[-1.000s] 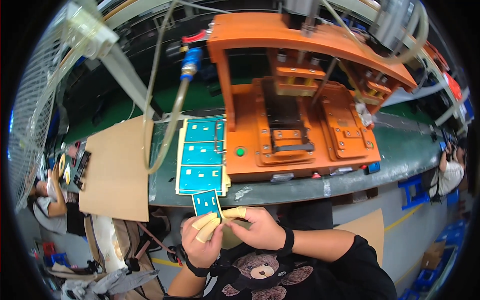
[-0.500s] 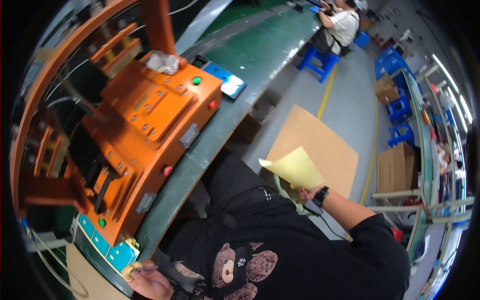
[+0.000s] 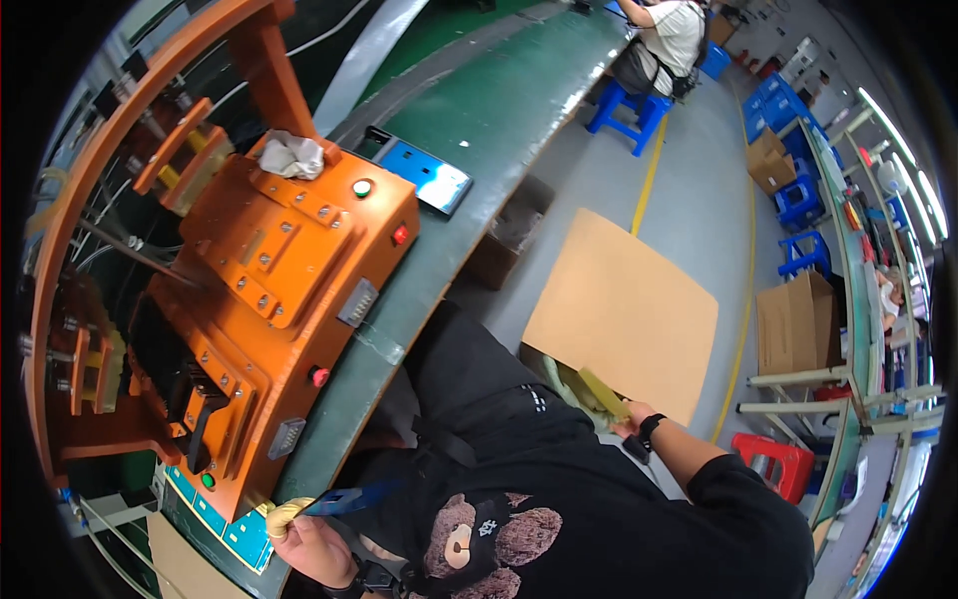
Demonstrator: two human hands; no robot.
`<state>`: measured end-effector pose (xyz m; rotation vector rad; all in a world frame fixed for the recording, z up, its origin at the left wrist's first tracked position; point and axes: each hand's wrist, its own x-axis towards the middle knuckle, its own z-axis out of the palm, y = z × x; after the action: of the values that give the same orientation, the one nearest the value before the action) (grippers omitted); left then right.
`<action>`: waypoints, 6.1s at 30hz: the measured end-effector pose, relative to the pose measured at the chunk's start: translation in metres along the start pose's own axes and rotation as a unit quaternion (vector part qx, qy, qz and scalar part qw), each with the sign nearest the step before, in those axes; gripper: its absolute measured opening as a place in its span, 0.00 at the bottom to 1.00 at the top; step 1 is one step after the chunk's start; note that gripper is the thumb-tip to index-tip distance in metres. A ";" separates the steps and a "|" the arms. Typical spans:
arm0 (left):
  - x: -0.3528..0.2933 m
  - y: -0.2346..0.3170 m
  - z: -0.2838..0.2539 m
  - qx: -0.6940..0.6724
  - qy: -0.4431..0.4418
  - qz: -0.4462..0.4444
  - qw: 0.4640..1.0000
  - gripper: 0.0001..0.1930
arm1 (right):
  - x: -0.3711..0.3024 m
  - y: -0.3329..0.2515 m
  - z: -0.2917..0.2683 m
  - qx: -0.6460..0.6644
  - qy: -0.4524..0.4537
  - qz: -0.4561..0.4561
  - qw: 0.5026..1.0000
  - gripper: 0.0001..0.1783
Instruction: Operating a heat press machine to assemble electronic parts.
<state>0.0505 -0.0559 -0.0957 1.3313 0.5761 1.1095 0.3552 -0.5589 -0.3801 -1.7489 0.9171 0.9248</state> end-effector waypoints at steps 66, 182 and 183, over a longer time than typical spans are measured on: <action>0.218 0.081 0.004 0.326 -0.072 -0.142 0.932 0.23 | -0.186 -0.681 0.471 -0.306 -0.241 -0.545 0.743 0.17; 0.070 0.077 -0.055 0.555 -0.053 0.162 0.814 0.25 | -0.383 -0.193 0.329 -0.246 -0.511 -0.727 0.386 0.17; 0.064 0.072 -0.056 0.520 -0.014 0.159 0.839 0.22 | -0.381 -0.185 0.331 -0.254 -0.549 -0.680 0.413 0.17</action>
<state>0.0067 0.0171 -0.0234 2.4514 1.0371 1.0489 0.2873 -0.1244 -0.0713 -1.1228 -1.6636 0.7997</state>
